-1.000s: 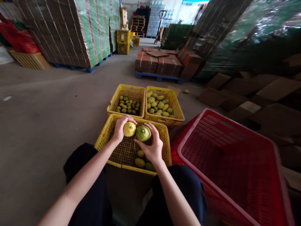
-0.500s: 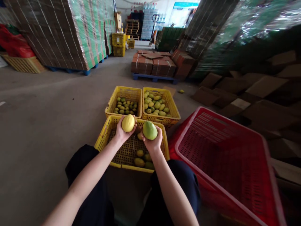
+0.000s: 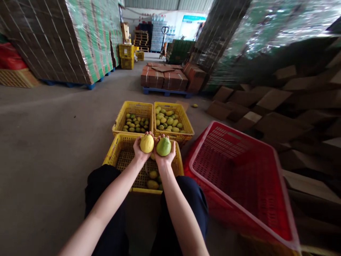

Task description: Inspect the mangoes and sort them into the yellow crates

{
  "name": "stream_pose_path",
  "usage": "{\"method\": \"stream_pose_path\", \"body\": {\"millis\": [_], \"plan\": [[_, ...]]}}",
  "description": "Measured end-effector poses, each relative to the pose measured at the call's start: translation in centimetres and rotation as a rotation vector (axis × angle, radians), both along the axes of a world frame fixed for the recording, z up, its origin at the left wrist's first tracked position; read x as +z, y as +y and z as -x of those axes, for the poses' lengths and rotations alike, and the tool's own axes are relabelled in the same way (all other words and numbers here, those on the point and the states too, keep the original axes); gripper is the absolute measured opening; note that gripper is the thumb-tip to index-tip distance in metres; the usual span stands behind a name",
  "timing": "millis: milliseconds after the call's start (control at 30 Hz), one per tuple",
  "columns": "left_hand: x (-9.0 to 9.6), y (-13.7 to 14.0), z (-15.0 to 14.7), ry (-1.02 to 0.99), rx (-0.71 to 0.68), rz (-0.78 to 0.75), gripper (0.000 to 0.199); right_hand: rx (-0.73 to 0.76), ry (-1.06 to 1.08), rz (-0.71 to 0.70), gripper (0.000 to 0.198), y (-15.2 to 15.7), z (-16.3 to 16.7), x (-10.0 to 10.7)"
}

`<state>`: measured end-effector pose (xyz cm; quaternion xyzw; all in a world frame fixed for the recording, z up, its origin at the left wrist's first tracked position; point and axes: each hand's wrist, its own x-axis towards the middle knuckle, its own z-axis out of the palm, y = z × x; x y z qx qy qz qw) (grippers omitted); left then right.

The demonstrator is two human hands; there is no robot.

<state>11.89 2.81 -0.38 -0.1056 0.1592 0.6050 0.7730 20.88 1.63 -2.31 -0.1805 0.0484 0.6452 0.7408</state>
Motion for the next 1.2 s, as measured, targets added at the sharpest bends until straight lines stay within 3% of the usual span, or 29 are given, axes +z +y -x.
{"method": "stream_pose_path", "body": {"millis": [133, 433, 733, 800, 867, 1000, 1100, 1200], "plan": [[0.2, -0.1, 0.2, -0.005, 0.004, 0.004, 0.04, 0.001, -0.022, -0.027, 0.026, 0.0, -0.1, -0.1], [1.0, -0.4, 0.4, 0.005, 0.0, 0.019, 0.038, -0.006, -0.048, 0.051, 0.021, -0.5, 0.4, 1.2], [1.0, -0.6, 0.5, 0.059, -0.024, 0.027, 0.04, 0.02, -0.123, 0.032, 0.019, -0.4, -0.3, 0.7], [0.5, -0.6, 1.2, 0.056, 0.001, 0.062, 0.044, 0.075, -0.119, 0.117, 0.02, -0.2, -0.3, 0.1], [0.0, -0.5, 2.6, 0.069, 0.046, 0.119, 0.048, 0.184, -0.162, 0.301, 0.019, -0.3, 0.0, -1.0], [-0.5, -0.3, 6.4, 0.098, 0.133, 0.216, 0.049, 0.411, -0.265, 0.627, 0.014, -2.7, 1.9, -4.7], [-0.1, -0.2, 8.9, 0.096, 0.187, 0.24, 0.048, 0.504, -0.318, 0.731, 0.013, -4.5, 3.5, -6.7], [0.4, -0.5, 10.4, 0.093, 0.208, 0.227, 0.05, 0.523, -0.374, 0.739, 0.016, -2.5, 4.4, -5.8]]}}
